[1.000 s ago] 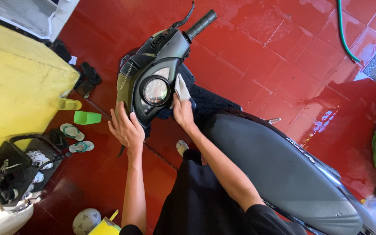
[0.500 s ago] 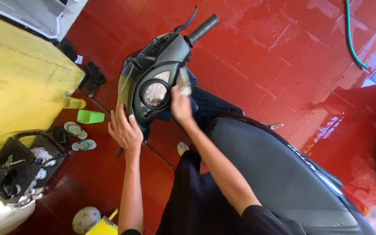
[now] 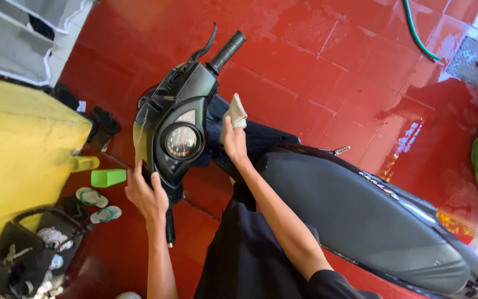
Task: The person wipes the front dashboard and handlebars of a scooter using a white cloth. They clean the area around the speedometer and the handle grips, moving the cloth back and forth to remove dirt.
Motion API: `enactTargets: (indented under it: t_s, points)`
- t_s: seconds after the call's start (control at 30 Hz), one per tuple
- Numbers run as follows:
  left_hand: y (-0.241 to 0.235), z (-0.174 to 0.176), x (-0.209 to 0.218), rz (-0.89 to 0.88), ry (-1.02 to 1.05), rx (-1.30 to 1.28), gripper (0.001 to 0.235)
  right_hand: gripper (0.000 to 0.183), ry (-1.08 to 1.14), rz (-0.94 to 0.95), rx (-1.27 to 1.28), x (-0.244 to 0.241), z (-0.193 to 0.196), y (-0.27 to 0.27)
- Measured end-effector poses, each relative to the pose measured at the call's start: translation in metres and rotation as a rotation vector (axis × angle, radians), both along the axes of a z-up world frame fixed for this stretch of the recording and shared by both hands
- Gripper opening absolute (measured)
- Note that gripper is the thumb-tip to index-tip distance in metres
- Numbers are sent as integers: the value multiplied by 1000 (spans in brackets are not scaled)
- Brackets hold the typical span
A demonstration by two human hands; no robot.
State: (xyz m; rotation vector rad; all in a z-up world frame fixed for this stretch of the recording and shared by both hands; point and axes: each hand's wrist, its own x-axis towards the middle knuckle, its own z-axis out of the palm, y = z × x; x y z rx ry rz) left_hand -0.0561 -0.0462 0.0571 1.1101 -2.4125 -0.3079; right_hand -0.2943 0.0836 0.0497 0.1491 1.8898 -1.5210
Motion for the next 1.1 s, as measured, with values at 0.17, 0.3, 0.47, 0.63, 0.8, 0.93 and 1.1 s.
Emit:
enactTargets:
  t_s: [0.17,0.3,0.47,0.63,0.8,0.93,1.1]
  points:
    - [-20,34,-27,-100,123,44,39,71,49,-99,-111,-7,68,-13]
    - [-22,66,-69,-216,129,203,33,63,54,-67,-197,7,84,-31]
    - [-21,66,-109,-296,-41,40,58,56,72,90,-120,-15,170,-10]
    - [-14,60,-111,-157,-250,-38,61,50,138,213,58,13,-10,-29]
    - [-15,60,-111,-133,-295,-85,59,33,352,-9,-110,-24,48,-10]
    - [-12,64,-112,-134,-325,-83,57,57,588,-221,-246,-57,76,-25]
    - [-11,69,-114,-131,-360,-70,56,69,974,-22,-97,-27,-47,-68]
